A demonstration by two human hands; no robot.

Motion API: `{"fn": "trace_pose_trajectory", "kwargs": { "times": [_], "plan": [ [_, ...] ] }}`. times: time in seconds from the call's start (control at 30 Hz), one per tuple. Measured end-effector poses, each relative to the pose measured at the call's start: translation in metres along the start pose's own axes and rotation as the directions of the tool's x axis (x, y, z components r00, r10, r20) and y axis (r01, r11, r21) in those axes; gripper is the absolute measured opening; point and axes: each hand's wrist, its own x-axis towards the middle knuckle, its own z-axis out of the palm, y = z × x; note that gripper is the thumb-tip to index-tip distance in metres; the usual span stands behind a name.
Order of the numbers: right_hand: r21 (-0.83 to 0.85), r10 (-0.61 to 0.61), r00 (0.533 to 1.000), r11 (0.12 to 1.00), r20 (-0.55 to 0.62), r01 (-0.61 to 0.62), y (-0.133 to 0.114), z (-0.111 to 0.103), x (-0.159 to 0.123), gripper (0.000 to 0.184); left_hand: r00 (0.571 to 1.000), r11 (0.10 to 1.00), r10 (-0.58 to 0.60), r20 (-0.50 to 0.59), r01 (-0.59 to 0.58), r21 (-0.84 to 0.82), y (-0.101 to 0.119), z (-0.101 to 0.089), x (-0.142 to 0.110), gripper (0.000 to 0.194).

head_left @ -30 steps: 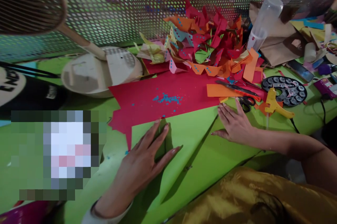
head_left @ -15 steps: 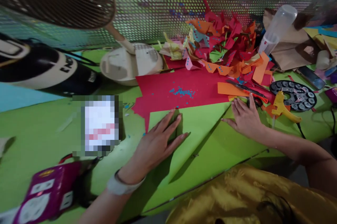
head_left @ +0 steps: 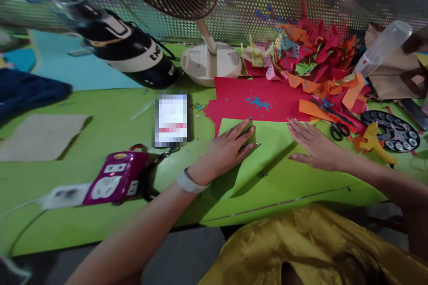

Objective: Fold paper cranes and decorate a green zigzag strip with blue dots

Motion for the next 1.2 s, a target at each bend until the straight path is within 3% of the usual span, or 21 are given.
{"fn": "trace_pose_trajectory", "kwargs": {
  "times": [0.2, 0.3, 0.6, 0.87, 1.03, 1.2],
  "plan": [
    [0.083, -0.121, 0.981, 0.991, 0.153, 0.109, 0.012, 0.010, 0.057, 0.079, 0.999, 1.000, 0.017, 0.029, -0.017, 0.021, 0.000, -0.002, 0.003, 0.052],
    [0.092, -0.179, 0.967, 0.982, 0.181, 0.164, 0.013, 0.018, 0.070, 0.080, 0.999, 0.999, 0.015, 0.032, -0.017, 0.039, 0.000, -0.002, 0.004, 0.050],
    [0.075, -0.233, 0.953, 0.972, 0.195, 0.222, 0.004, 0.026, 0.055, 0.086, 1.000, 0.999, 0.020, 0.022, -0.021, 0.046, 0.001, 0.000, 0.005, 0.049],
    [0.141, -0.245, 0.944, 0.966, 0.220, 0.217, 0.000, 0.023, 0.052, 0.089, 0.996, 0.996, 0.071, -0.059, -0.068, 0.057, -0.005, 0.007, 0.004, 0.046],
    [0.161, -0.277, 0.927, 0.957, 0.251, 0.242, -0.010, 0.020, 0.049, 0.088, 0.989, 0.996, 0.057, -0.133, -0.048, 0.072, -0.006, 0.012, 0.004, 0.041],
    [0.171, -0.341, 0.911, 0.936, 0.232, 0.306, -0.022, 0.023, 0.044, 0.089, 0.991, 0.994, 0.063, -0.121, -0.051, 0.100, -0.006, 0.013, 0.005, 0.040]
  ]
}}
